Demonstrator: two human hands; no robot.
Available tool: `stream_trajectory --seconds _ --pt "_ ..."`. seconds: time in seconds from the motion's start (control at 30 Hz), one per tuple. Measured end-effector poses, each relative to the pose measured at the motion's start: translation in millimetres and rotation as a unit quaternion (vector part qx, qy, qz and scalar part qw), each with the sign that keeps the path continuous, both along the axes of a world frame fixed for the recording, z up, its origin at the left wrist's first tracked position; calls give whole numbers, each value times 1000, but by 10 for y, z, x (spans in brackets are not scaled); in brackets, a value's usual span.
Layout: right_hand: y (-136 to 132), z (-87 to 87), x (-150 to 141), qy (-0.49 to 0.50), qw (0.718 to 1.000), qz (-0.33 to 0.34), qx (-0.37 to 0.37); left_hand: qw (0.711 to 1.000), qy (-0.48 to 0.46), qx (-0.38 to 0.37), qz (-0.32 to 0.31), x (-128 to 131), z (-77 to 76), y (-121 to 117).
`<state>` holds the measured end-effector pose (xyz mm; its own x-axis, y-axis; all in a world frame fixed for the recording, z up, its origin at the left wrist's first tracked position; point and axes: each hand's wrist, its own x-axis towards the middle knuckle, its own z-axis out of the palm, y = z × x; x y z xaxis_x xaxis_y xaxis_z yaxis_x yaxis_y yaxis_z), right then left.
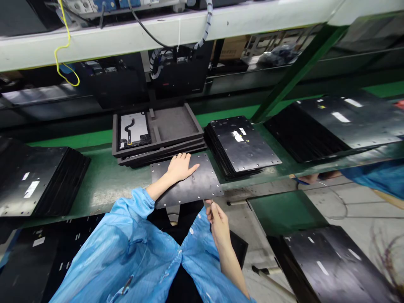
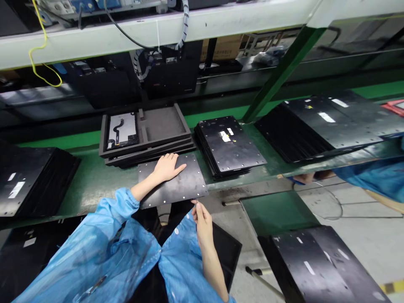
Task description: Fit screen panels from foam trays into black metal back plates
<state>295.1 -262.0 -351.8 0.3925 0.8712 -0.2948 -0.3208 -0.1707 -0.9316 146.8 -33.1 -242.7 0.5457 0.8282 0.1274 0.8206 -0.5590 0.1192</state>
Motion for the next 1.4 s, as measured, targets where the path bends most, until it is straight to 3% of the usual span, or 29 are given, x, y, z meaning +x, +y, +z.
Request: stream_trajectory --seconds 0.23,0.43,0.83,1.1,1.4 --pt "20 9 -25 -17 1000 4 12 1000 -4 -9 0 0 -8 6" --pt "17 43 -102 73 997 7 38 1000 -4 -13 -6 18 5 12" --pt "76 83 -444 126 990 -50 48 1000 -4 -10 -2 18 5 -11" --pt "3 -5 -429 108 993 41 28 1000 -5 -8 -8 15 26 -18" --pt "40 122 25 21 986 167 1 1000 -7 -8 -12 -11 26 -14"
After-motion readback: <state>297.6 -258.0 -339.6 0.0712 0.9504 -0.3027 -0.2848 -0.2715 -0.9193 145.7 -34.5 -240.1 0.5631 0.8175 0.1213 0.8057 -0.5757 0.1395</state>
